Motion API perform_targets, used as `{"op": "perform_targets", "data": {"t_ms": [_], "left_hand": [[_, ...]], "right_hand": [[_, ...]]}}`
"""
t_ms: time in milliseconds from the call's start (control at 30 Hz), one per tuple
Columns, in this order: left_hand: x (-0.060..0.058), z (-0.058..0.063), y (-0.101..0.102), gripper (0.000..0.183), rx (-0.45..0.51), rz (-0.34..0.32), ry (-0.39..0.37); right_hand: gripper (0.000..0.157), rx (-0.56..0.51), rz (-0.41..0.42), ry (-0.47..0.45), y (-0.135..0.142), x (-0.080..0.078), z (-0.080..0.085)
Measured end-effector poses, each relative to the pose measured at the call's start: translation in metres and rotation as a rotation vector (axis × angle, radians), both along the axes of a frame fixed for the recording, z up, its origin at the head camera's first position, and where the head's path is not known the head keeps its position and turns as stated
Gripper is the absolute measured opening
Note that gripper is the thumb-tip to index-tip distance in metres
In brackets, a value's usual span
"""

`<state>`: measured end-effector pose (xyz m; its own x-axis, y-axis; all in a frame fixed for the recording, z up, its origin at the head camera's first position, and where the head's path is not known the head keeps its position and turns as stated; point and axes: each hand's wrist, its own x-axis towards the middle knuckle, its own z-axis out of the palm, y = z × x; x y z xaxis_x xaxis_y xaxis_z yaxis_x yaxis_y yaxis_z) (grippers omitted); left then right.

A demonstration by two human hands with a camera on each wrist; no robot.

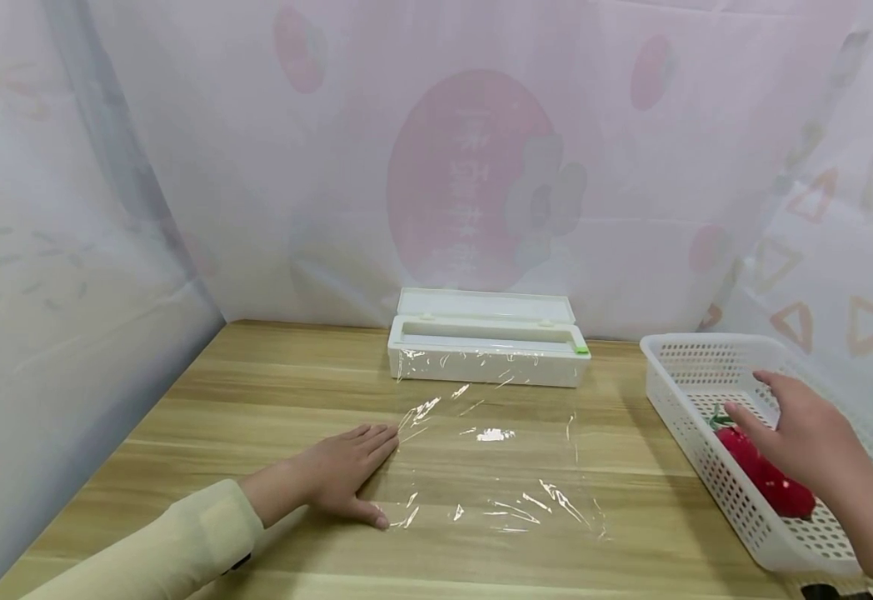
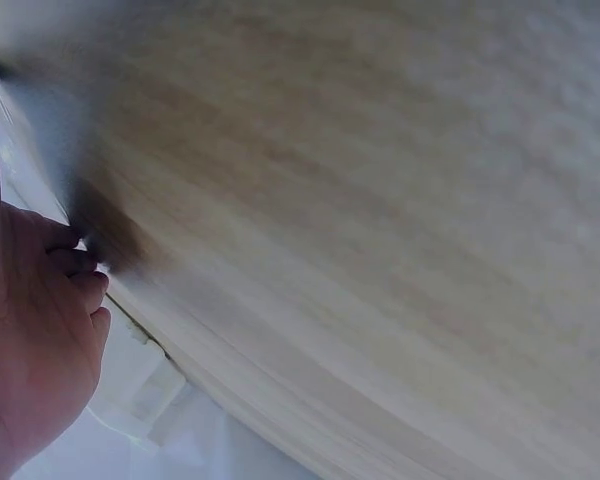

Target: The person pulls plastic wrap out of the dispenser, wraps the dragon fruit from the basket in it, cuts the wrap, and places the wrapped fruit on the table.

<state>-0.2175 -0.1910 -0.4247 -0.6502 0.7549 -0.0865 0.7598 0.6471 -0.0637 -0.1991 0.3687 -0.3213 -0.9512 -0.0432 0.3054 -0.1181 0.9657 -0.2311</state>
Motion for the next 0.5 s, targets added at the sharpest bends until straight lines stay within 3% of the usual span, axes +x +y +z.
{"op": "perform_targets", "data": {"t_ms": [200,500], "left_hand": [[0.001,0.002,0.001,0.113,-0.007,0.001,0.001],[0.0,0.003,0.002,0.112,-0.011,-0.002,0.003]], "right_hand": [[0.082,-0.002,-0.021,-0.118,0.021,-0.008,-0.01],[0.104,0.014,-0.02,-0.298,0.04,-0.016,-0.019]]}}
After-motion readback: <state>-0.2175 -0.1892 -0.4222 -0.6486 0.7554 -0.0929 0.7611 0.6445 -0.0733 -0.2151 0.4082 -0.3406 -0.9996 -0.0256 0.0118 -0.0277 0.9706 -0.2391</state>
